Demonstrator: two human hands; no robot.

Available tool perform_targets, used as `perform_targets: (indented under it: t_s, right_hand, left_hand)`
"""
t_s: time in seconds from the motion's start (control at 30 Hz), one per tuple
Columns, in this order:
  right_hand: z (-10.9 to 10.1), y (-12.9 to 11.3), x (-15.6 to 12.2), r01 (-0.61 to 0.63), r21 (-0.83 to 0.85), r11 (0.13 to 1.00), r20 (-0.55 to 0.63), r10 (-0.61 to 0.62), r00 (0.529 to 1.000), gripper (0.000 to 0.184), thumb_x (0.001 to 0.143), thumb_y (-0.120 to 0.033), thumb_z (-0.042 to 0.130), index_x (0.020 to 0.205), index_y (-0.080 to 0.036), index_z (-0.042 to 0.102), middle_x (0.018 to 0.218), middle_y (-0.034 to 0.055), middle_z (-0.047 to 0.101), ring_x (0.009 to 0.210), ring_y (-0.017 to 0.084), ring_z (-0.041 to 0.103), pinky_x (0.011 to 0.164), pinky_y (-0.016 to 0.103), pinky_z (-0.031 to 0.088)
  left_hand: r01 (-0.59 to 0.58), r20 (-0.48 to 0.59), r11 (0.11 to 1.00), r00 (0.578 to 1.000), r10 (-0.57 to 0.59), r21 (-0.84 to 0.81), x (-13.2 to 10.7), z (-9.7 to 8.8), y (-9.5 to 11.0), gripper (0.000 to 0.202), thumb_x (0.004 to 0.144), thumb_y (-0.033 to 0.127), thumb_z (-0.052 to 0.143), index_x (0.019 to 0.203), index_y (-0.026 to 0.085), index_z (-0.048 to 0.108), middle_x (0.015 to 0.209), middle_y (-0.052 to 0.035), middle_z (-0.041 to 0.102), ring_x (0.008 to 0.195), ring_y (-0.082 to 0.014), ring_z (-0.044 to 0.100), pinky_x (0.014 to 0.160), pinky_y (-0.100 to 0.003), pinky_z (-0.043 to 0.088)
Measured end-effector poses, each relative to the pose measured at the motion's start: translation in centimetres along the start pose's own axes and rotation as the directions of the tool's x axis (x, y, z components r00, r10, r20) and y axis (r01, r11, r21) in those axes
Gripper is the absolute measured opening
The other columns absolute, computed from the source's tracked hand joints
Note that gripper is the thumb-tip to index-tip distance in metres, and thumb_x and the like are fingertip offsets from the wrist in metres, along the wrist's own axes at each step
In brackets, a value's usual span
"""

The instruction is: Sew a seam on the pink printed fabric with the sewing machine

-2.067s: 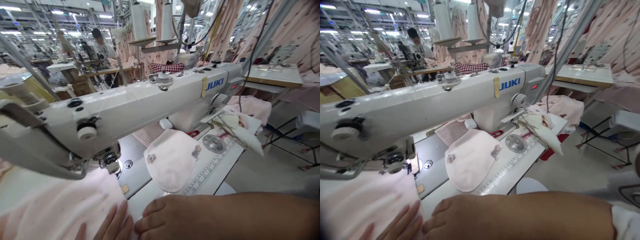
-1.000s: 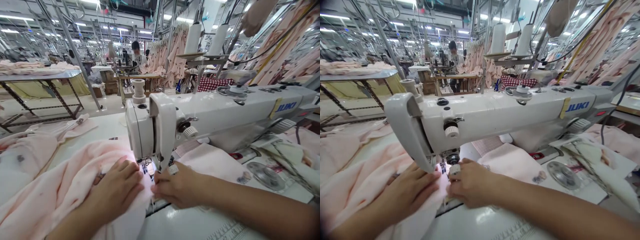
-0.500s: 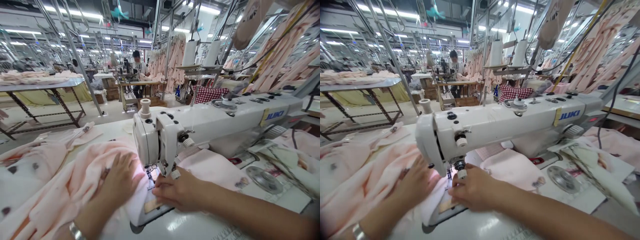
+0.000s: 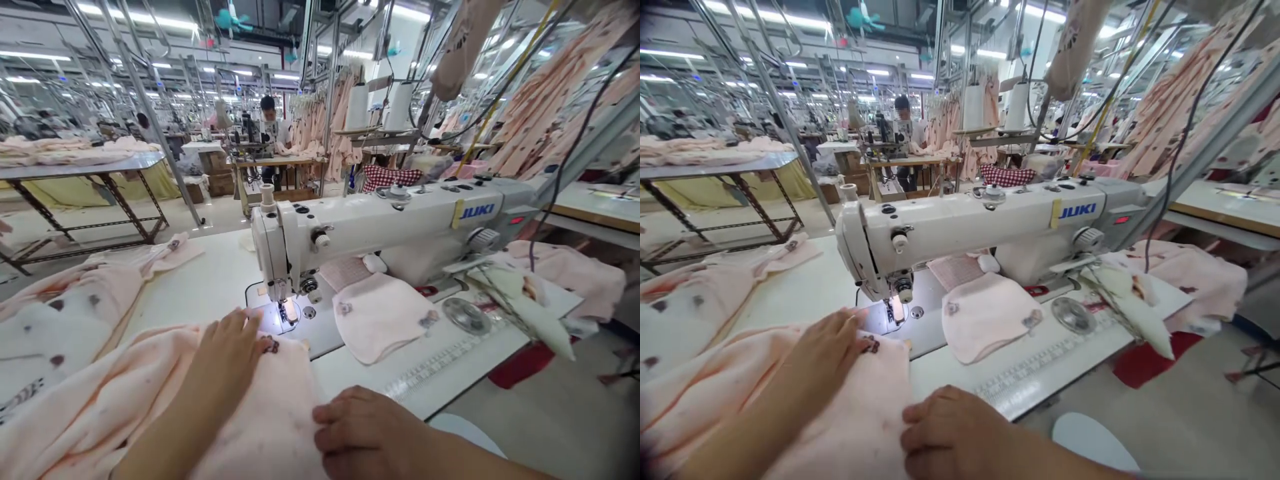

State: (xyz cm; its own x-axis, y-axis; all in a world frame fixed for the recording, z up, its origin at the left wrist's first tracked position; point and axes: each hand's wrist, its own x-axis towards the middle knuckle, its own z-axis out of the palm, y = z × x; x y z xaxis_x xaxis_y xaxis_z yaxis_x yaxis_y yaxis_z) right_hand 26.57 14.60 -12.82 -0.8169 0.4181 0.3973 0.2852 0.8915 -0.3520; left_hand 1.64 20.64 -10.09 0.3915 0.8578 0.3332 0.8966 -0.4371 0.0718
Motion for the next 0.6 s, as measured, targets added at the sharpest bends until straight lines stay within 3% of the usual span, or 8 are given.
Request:
perform_targets:
  t_s: [0.07, 0.17, 0.23, 0.3, 0.37, 0.47, 0.53, 0.6]
  right_hand:
    - [-0.6, -0.8, -0.3, -0.022, 0.064, 0.998, -0.022, 0.024, 0.999, 0.011, 0.093, -0.023, 0.054, 0.098, -0.017, 0.062, 0.106, 0.0013, 0.069, 0.119, 0.014, 0.052, 0.101, 0.028, 0.038]
    - [-2.3, -1.9, -0.4, -0.094, 0.229, 0.969, 0.002, 0.096, 0.995, 0.013, 0.092, -0.024, 0.053, 0.099, -0.017, 0.062, 0.099, 0.0043, 0.069, 0.11, 0.013, 0.057, 0.098, 0.026, 0.04]
    - [-3.2, -2.0, -0.2, -0.151, 0.278, 0.949, 0.005, 0.156, 0.988, 0.016, 0.093, -0.022, 0.049, 0.101, -0.017, 0.061, 0.097, 0.006, 0.068, 0.102, 0.013, 0.059, 0.092, 0.026, 0.044]
    - [-3.4, -1.6, 0.1, -0.221, 0.226, 0.949, -0.057, 0.239, 0.969, 0.019, 0.095, -0.025, 0.045, 0.1, -0.017, 0.062, 0.091, 0.0062, 0.066, 0.091, 0.014, 0.059, 0.082, 0.029, 0.044]
    - [-3.0, -1.0, 0.5, -0.337, 0.138, 0.931, -0.123, 0.354, 0.927, 0.026, 0.093, -0.04, 0.05, 0.097, -0.018, 0.064, 0.083, 0.0057, 0.063, 0.081, 0.016, 0.056, 0.073, 0.032, 0.04]
    - [-1.7, -0.7, 1.6, -0.488, 0.103, 0.867, -0.139, 0.499, 0.856, 0.047, 0.072, -0.061, 0.068, 0.091, -0.019, 0.065, 0.078, 0.0037, 0.06, 0.077, 0.019, 0.052, 0.07, 0.033, 0.034]
    - [-0.9, -1.0, 2.5, -0.523, 0.184, 0.832, -0.111, 0.546, 0.83, 0.037, 0.072, -0.053, 0.073, 0.079, -0.018, 0.063, 0.074, 0.0009, 0.058, 0.074, 0.016, 0.052, 0.071, 0.032, 0.033]
    - [-0.6, -1.5, 3.4, -0.494, 0.322, 0.808, -0.106, 0.549, 0.829, 0.026, 0.08, -0.038, 0.068, 0.069, -0.016, 0.057, 0.069, -0.0016, 0.055, 0.07, 0.013, 0.051, 0.07, 0.029, 0.034]
  left_hand:
    - [0.025, 0.032, 0.997, 0.999, -0.028, 0.07, -0.7, 0.6, -0.1, 0.031, 0.09, 0.023, 0.044, 0.117, 0.015, 0.058, 0.122, -0.017, 0.059, 0.11, -0.0324, 0.057, 0.083, -0.053, 0.045]
    - [0.044, 0.011, 0.994, 0.999, -0.045, 0.104, -2.9, 1.3, 0.3, 0.03, 0.091, 0.023, 0.038, 0.111, 0.023, 0.062, 0.127, -0.0116, 0.058, 0.117, -0.0327, 0.053, 0.087, -0.057, 0.04]
    - [0.043, 0.009, 0.998, 0.999, -0.043, 0.045, -4.2, 1.3, 0.5, 0.029, 0.091, 0.025, 0.038, 0.105, 0.026, 0.063, 0.124, -0.0069, 0.061, 0.117, -0.0303, 0.054, 0.09, -0.057, 0.039]
    - [0.059, 0.031, 0.995, 0.998, -0.057, -0.075, -4.7, 0.8, 0.5, 0.025, 0.091, 0.028, 0.039, 0.1, 0.028, 0.062, 0.122, -0.003, 0.062, 0.115, -0.0277, 0.055, 0.093, -0.057, 0.037]
    - [0.108, 0.036, 0.973, 0.994, -0.103, -0.204, -4.6, -0.1, 0.5, 0.021, 0.091, 0.031, 0.039, 0.098, 0.029, 0.059, 0.118, 0.0, 0.063, 0.112, -0.0244, 0.056, 0.1, -0.058, 0.032]
    - [0.19, 0.103, 0.911, 0.981, -0.163, -0.366, -3.7, -1.9, 0.7, 0.019, 0.091, 0.034, 0.038, 0.099, 0.03, 0.055, 0.102, 0.0025, 0.067, 0.102, -0.0203, 0.059, 0.105, -0.053, 0.031]
    - [0.209, 0.184, 0.873, 0.973, -0.141, -0.441, -2.9, -3.2, 1.2, 0.02, 0.089, 0.036, 0.041, 0.101, 0.03, 0.055, 0.097, 0.0022, 0.067, 0.097, -0.0196, 0.06, 0.098, -0.046, 0.042]
    - [0.178, 0.23, 0.848, 0.971, -0.068, -0.499, -2.0, -4.4, 1.9, 0.027, 0.085, 0.036, 0.048, 0.11, 0.031, 0.055, 0.107, 0.0011, 0.066, 0.103, -0.0206, 0.059, 0.092, -0.042, 0.047]
